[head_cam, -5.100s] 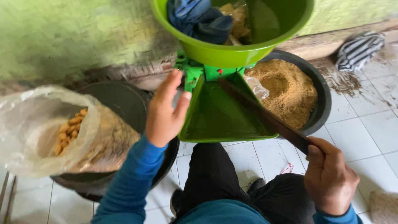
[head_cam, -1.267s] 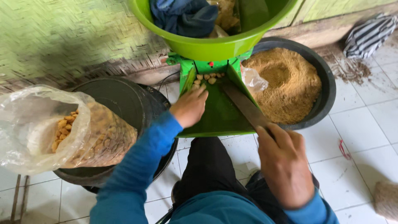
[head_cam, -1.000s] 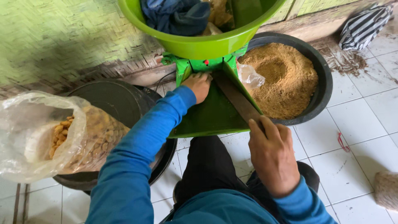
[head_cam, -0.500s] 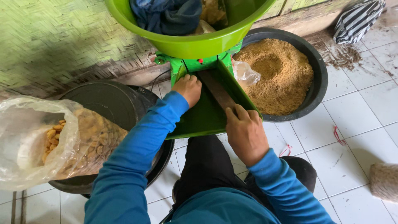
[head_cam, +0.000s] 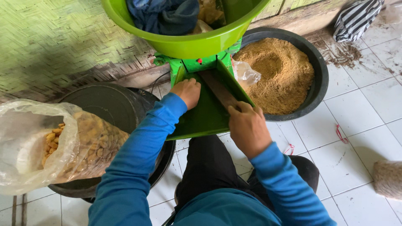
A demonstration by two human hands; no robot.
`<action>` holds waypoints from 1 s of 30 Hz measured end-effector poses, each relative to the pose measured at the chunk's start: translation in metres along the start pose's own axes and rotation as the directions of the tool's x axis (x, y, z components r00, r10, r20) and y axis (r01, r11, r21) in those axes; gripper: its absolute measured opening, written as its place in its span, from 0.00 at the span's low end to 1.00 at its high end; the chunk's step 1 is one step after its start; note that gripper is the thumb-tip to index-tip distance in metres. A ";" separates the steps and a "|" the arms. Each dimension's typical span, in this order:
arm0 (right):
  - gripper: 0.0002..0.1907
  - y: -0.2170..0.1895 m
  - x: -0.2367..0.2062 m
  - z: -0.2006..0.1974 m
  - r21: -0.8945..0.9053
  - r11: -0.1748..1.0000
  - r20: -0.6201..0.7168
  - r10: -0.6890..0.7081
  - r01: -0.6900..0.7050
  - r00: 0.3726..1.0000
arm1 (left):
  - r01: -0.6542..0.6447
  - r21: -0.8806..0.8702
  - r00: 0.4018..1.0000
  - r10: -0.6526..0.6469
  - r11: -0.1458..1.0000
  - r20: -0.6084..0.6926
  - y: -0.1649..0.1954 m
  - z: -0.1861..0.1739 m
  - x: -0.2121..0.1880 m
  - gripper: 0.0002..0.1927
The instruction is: The person sits on the floor and feeds whole nuts from a plastic bag into a green electric grinder. They use a flat metal tool to push the nuts into the machine and scrape the hopper, while ground powder accumulates in a large black basin below.
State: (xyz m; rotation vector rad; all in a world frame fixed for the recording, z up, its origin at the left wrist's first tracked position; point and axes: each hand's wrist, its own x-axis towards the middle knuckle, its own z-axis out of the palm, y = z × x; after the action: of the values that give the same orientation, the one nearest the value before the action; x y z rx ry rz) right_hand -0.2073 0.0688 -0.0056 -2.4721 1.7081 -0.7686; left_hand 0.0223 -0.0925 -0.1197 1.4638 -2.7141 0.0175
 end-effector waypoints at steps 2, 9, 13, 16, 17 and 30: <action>0.13 -0.007 -0.016 -0.022 0.018 1.000 -0.062 -0.019 0.020 0.998 | -0.008 -0.013 1.000 0.008 1.000 0.001 -0.001 0.000 -0.001 0.09; 0.17 -0.015 -0.029 -0.039 -0.044 0.998 -0.070 0.037 -0.040 0.997 | -0.001 -0.120 0.999 0.008 0.993 0.054 0.000 -0.010 -0.005 0.09; 0.15 -0.005 -0.009 -0.008 -0.033 0.997 0.079 0.076 -0.073 0.994 | 0.030 -0.146 0.990 -0.009 0.989 0.137 0.007 -0.023 -0.018 0.09; 0.13 0.002 0.004 0.015 -0.032 0.996 0.116 0.084 -0.081 0.990 | -0.006 -0.145 0.995 0.021 0.989 0.101 0.012 -0.032 -0.033 0.09; 0.13 0.004 0.009 0.021 -0.036 0.997 0.120 0.073 -0.069 0.990 | -0.019 -0.141 0.995 0.033 0.990 0.099 0.013 -0.034 -0.037 0.09; 0.16 -0.004 -0.023 -0.035 0.048 0.999 -0.024 -0.003 0.004 1.000 | -0.097 -0.084 0.957 0.116 0.992 0.265 0.021 -0.057 -0.064 0.16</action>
State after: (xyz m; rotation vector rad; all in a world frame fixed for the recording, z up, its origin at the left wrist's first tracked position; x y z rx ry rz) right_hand -0.2249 0.0992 0.0174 -2.4452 1.6729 -0.8321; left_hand 0.0423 -0.0257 -0.0658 1.3913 -2.9677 -0.2907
